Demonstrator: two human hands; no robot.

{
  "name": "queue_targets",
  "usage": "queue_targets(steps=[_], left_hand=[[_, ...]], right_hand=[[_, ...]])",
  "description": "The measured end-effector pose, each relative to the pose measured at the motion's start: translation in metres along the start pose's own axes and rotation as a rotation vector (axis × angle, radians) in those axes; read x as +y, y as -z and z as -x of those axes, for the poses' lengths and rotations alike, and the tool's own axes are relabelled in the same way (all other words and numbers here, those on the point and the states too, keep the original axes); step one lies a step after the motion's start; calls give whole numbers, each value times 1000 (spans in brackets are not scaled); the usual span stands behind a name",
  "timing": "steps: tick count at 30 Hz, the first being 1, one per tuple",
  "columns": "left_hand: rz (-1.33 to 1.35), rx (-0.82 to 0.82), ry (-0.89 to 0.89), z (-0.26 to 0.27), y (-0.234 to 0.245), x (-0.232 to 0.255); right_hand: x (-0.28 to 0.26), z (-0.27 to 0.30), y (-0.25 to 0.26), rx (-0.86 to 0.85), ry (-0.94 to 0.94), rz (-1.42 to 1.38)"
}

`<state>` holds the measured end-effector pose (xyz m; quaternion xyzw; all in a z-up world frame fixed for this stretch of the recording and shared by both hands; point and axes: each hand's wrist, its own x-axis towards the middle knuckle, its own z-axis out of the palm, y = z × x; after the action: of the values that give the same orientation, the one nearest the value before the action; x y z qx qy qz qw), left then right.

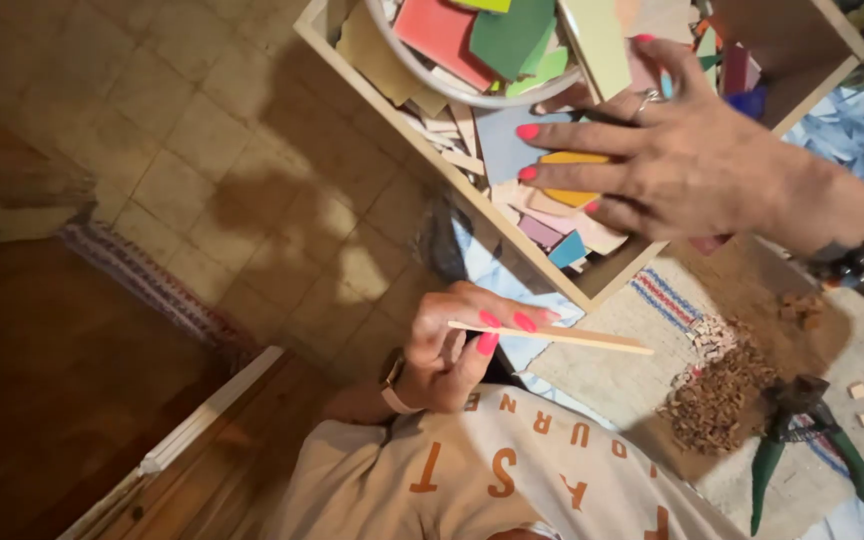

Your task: Cutting small mosaic tiles into fragments using tile nippers and sorting through tile pieces for a craft project.

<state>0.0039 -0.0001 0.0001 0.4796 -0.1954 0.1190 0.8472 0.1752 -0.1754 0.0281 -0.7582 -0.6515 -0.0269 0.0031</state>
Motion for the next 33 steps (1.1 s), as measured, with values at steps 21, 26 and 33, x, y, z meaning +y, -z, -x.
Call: queue_targets(steps=[21,26,33], left_hand=[[-32,-47,-22,-7,-21,-26],[-29,-89,46,-7,-17,-19],[-33,-90,81,-7,-14,-11]], right_hand=[[58,37,-10,37,148,434],[62,36,-3,5,133,482],[12,35,16,153,-73,326]])
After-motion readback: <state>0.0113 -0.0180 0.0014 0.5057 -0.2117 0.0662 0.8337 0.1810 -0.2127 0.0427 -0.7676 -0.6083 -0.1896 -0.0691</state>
